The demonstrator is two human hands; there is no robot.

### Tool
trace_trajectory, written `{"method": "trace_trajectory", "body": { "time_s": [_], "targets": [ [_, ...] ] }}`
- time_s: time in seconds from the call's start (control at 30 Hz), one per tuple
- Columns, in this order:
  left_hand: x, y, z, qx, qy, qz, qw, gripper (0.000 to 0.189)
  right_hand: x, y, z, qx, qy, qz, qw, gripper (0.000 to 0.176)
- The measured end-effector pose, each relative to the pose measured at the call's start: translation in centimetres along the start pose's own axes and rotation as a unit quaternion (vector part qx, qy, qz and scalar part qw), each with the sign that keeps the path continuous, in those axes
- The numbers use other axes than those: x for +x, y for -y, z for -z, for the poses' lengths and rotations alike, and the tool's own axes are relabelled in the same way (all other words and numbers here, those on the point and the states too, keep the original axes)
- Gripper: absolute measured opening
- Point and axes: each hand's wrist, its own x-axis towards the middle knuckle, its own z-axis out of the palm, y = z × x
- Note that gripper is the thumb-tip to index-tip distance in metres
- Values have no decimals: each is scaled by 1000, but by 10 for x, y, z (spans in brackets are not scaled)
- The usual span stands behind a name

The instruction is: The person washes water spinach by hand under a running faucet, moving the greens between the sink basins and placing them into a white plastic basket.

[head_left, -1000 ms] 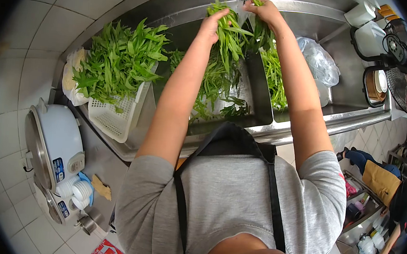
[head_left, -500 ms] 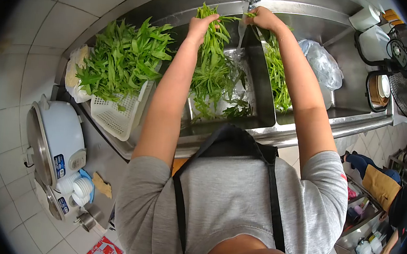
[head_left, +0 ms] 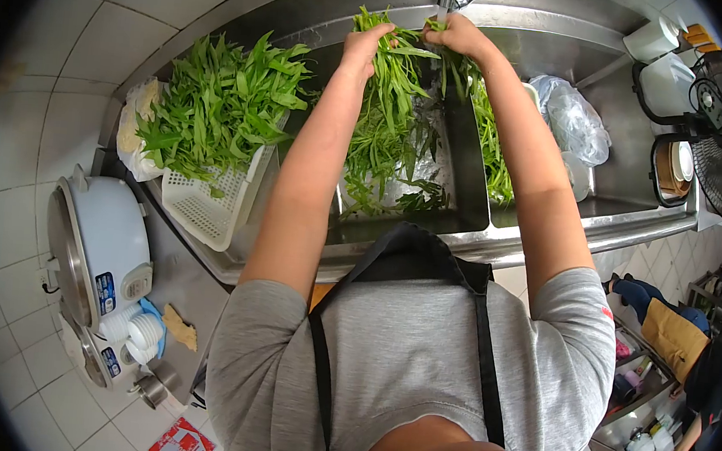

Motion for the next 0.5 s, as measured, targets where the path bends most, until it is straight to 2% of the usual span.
{"method": "trace_trajectory", "body": {
  "time_s": [0.07, 0.1, 0.13, 0.17, 0.2, 0.27, 0.33, 0.4, 0.43, 0.47, 0.5],
  "targets": [
    [3, 4, 1, -13, 6, 2, 1000, 21, 0, 0, -4, 28, -38, -37, 998, 24],
    [2, 5, 0, -12, 6, 2, 1000, 21, 1, -1, -9, 152, -86, -34, 984, 23],
    [1, 7, -3, -13, -2, -10, 1000, 20, 1, -2, -11, 273, -133, -30, 952, 23],
    [0, 8, -4, -14, -9, -21, 1000, 20, 5, -4, -15, 342, -169, -75, 921, 20],
    [1, 9, -3, -13, -9, -21, 1000, 20, 12, -14, -13, 342, -170, -75, 921, 20],
    [4, 12, 4, -73, -5, -5, 997, 18, 18, -32, -6, 425, -212, -107, 874, 19],
    [8, 13, 12, -80, -13, -3, 997, 16, 11, -26, -4, 411, -201, -119, 881, 19],
    [13, 12, 22, -144, -27, 10, 989, 16, 5, -22, -2, 161, -135, -47, 977, 21],
    [15, 14, 27, -165, -29, 23, 986, 16, 0, -21, -8, 58, -152, 12, 987, 23],
    [17, 15, 30, -165, -28, 23, 986, 16, -2, -20, -8, 58, -152, 12, 987, 23],
    [20, 16, 32, -187, -48, 26, 981, 16, -4, -11, -4, 5, -57, -22, 998, 21]
  ]
}}
